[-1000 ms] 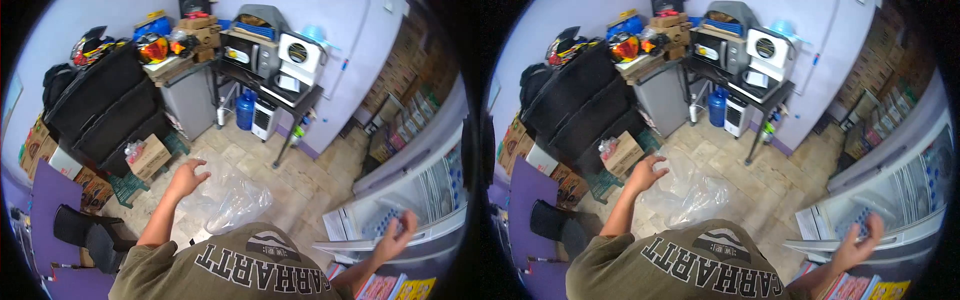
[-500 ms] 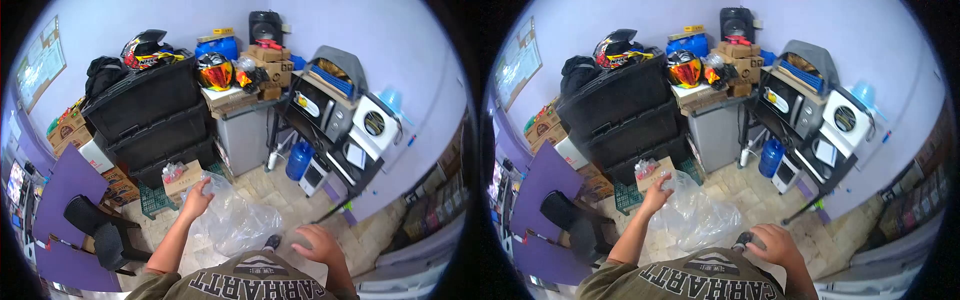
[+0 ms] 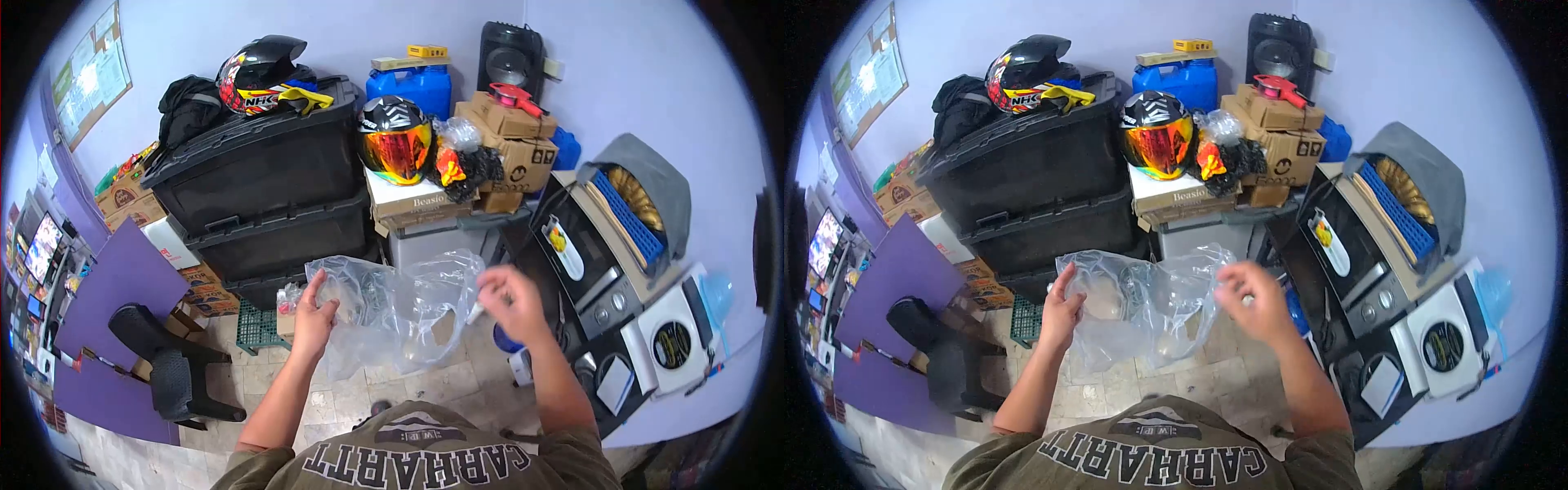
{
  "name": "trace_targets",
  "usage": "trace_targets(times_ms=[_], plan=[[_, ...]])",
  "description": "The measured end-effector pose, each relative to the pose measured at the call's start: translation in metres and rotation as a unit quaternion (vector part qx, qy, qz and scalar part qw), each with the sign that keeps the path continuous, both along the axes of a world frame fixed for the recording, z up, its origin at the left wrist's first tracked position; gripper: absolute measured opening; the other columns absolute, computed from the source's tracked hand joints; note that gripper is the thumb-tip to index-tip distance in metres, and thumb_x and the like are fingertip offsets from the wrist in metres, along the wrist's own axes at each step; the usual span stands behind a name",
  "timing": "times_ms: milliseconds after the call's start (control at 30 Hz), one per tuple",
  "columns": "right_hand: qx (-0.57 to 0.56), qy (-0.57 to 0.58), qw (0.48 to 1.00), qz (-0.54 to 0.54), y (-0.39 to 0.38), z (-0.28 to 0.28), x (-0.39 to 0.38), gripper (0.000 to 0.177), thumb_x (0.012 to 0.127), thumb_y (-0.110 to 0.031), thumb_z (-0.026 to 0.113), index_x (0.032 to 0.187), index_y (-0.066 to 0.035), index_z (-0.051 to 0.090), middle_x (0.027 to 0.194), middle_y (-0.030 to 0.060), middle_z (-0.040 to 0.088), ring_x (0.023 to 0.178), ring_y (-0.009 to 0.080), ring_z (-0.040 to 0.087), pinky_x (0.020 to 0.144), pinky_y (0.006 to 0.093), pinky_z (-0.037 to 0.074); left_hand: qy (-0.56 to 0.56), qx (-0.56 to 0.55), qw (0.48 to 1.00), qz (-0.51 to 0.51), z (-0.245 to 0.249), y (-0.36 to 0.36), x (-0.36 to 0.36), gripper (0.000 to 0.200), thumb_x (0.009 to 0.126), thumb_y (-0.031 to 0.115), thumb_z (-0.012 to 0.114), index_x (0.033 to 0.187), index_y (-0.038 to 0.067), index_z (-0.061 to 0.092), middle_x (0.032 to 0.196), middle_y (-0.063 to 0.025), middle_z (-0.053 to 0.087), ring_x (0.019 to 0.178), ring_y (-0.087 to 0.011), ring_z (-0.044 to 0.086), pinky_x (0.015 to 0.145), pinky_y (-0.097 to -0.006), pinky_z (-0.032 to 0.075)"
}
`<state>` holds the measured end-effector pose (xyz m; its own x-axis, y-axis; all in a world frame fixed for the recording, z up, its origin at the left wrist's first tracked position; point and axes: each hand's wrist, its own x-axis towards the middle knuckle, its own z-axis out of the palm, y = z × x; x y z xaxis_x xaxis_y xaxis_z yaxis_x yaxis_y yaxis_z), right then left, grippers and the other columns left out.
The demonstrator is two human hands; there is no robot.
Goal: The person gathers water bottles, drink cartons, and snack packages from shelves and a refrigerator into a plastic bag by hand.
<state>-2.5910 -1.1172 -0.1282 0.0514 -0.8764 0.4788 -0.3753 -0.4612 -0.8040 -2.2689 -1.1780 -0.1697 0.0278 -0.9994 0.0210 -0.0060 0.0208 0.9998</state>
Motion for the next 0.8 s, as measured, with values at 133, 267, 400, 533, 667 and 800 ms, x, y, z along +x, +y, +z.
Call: trace_targets(times_ms=[133,267,400,533,667,800], plan=[[0.052,-0.17,0.982,-0.063,-0.126,0.021,-0.025,0.038,0.085,-0.025,0.059,0.115,-0.005,0.046,0.096,0.0008,0.056,0.077,0.0077,0.053,0.061,0.0217,0.043,0.046,0.013,0.998,-0.032,0.014,-0.042,-0.016,0.06,0.08,-0.003,0.053,0.136,0.011,0.035,0.092,-0.002,0.058,0.052,-0.0036,0.042,0.045,-0.0193,0.035],[0.105,-0.145,0.973,-0.148,-0.242,0.039,-0.041,0.061,0.083,-0.034,0.062,0.128,-0.004,0.034,0.106,0.0065,0.053,0.085,0.0124,0.053,0.065,0.0254,0.045,0.081,-0.002,0.99,-0.113,0.018,-0.097,-0.035,0.062,0.081,0.001,0.056,0.137,0.013,0.032,0.065,0.0041,0.05,0.05,-0.0031,0.042,0.044,-0.018,0.034],[0.048,0.088,0.951,-0.292,-0.356,0.023,-0.084,0.084,0.074,-0.043,0.067,0.135,-0.002,0.026,0.127,0.0228,0.045,0.117,0.0352,0.046,0.096,0.0383,0.038,0.066,0.006,0.982,-0.177,0.05,-0.139,-0.048,0.062,0.083,0.003,0.056,0.138,0.013,0.03,0.064,0.0044,0.05,0.05,-0.003,0.044,0.044,-0.0182,0.037],[0.026,0.2,0.924,-0.324,-0.402,0.036,-0.1,0.084,0.073,-0.039,0.067,0.137,-0.005,0.025,0.132,0.0254,0.04,0.119,0.0378,0.042,0.098,0.0407,0.036,0.047,0.005,0.97,-0.237,0.059,-0.168,-0.05,0.063,0.083,0.001,0.055,0.139,0.013,0.029,0.08,0.0004,0.055,0.053,-0.0032,0.046,0.044,-0.0182,0.038],[0.063,0.325,0.901,-0.282,-0.464,0.025,-0.11,0.088,0.069,-0.038,0.069,0.138,-0.007,0.025,0.135,0.0249,0.035,0.12,0.0371,0.042,0.098,0.0403,0.036,0.014,0.03,0.978,-0.208,0.063,-0.182,-0.053,0.065,0.082,-0.001,0.055,0.14,0.015,0.028,0.088,0.0014,0.055,0.052,-0.0025,0.045,0.044,-0.0179,0.037],[0.131,0.417,0.875,-0.206,-0.501,0.001,-0.12,0.088,0.064,-0.037,0.073,0.138,-0.014,0.03,0.127,0.0248,0.043,0.115,0.0376,0.046,0.094,0.0404,0.04,0.003,0.046,0.989,-0.14,0.058,-0.191,-0.063,0.067,0.081,-0.005,0.051,0.14,0.016,0.028,0.076,0.0045,0.053,0.05,-0.0012,0.04,0.044,-0.0167,0.035]])
